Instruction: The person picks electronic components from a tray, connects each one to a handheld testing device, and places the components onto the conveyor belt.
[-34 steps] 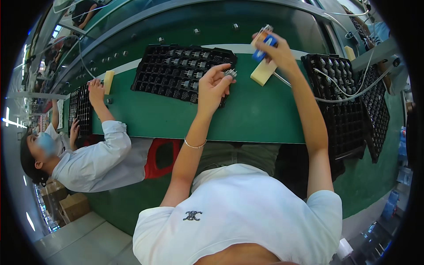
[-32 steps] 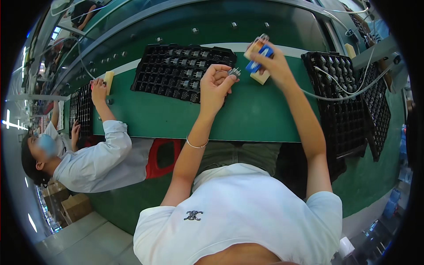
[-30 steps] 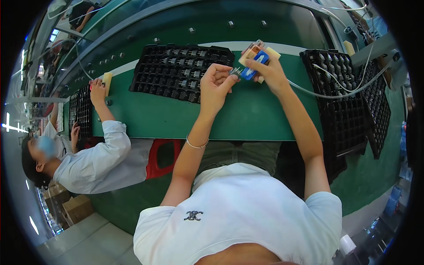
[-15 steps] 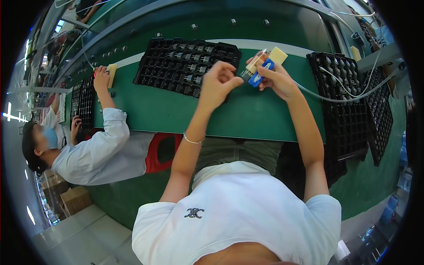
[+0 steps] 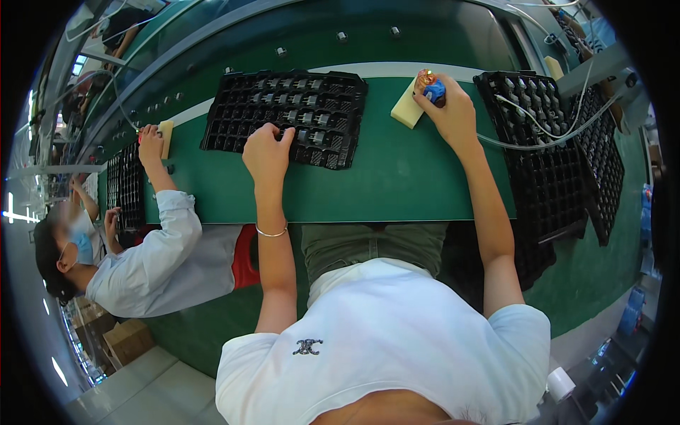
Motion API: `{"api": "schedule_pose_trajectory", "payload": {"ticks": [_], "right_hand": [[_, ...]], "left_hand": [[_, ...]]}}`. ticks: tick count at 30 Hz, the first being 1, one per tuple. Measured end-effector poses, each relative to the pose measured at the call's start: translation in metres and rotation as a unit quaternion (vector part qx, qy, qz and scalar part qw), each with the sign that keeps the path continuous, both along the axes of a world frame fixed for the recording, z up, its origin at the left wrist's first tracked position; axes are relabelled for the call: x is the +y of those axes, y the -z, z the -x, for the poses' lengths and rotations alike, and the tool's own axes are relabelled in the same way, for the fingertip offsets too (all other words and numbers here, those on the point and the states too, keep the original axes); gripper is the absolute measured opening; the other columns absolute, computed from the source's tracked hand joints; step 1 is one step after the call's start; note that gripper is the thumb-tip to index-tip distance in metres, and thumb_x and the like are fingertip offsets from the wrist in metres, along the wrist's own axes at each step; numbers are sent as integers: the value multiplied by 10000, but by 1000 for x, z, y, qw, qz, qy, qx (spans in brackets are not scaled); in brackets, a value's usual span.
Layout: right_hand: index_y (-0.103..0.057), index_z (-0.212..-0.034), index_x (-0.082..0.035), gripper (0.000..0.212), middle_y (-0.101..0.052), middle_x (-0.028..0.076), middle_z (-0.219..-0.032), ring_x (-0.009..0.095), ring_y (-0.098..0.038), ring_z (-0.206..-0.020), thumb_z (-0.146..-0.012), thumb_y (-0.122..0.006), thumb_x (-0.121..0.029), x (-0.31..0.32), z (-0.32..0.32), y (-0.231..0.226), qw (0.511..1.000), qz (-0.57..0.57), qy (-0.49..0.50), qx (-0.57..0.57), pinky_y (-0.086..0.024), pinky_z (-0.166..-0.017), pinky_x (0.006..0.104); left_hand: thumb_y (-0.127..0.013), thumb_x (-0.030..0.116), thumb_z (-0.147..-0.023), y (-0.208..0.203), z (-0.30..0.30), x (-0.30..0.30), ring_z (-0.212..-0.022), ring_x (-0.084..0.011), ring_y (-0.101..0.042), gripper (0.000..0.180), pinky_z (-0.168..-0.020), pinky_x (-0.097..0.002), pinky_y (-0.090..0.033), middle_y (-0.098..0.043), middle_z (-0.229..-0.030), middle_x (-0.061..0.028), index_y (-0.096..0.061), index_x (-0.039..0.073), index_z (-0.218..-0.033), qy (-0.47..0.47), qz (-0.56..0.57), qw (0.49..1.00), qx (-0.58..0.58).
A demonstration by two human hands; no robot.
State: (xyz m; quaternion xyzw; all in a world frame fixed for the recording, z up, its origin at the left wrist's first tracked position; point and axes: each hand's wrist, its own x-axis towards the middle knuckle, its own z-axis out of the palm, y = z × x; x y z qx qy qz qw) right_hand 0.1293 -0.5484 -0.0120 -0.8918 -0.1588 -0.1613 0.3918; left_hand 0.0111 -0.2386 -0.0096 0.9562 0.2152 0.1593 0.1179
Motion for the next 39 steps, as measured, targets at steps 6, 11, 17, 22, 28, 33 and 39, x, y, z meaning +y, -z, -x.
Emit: {"api": "schedule_pose_trajectory", "payload": {"ticks": [6,11,17,22,28,33,39], "right_hand": [[-631,-1069,-22,432,-622,102,-780,179,-594,-615,-773,-754,-311,0,-1,3,1000,-11,-4,7,-488,-610,304],[-632,-1072,-27,425,-620,98,-777,180,-589,-607,-771,-751,-302,1,-2,4,1000,-6,-1,-8,-485,-605,301],[-635,-1074,-31,422,-623,101,-783,187,-593,-612,-767,-753,-295,0,-2,4,1000,-6,-3,-4,-486,-606,301],[-640,-1065,-23,412,-646,118,-804,212,-627,-651,-758,-754,-274,0,-12,2,999,5,-28,-28,-495,-625,302],[-660,-934,-20,401,-663,164,-753,311,-657,-696,-746,-722,-369,-1,-88,5,998,43,-16,45,-515,-678,363],[-692,-931,-43,475,-697,189,-899,350,-680,-860,-727,-698,-471,7,-183,26,988,110,107,13,-535,-763,438],[-708,-958,-56,479,-697,202,-925,372,-677,-882,-744,-689,-483,2,-213,49,989,115,96,-7,-536,-794,452]], "left_hand": [[-749,183,-782,-1,0,-11,-613,-101,-584,214,-564,-259,-459,-611,-648,-34,-621,15,-811,29,193,974,-114],[-715,28,-792,12,-15,-43,-644,-32,-508,209,-574,-174,-402,-602,-807,-7,-563,20,-936,159,446,858,-198],[-713,78,-768,24,-24,-72,-581,-56,-454,206,-549,-209,-386,-576,-716,13,-594,15,-924,179,378,887,-194],[-702,49,-795,23,-22,-71,-636,-22,-448,177,-565,-173,-360,-586,-786,33,-633,17,-955,169,394,881,-198],[-686,53,-825,26,-21,-70,-644,-21,-450,140,-564,-172,-357,-597,-779,37,-661,12,-956,174,408,874,-196],[-686,57,-828,24,-20,-70,-649,-30,-459,135,-582,-180,-372,-609,-783,32,-664,7,-952,173,418,869,-202],[-656,57,-863,29,-22,-63,-701,-40,-514,226,-627,-188,-409,-622,-794,18,-693,25,-1084,185,433,861,-191]]}}
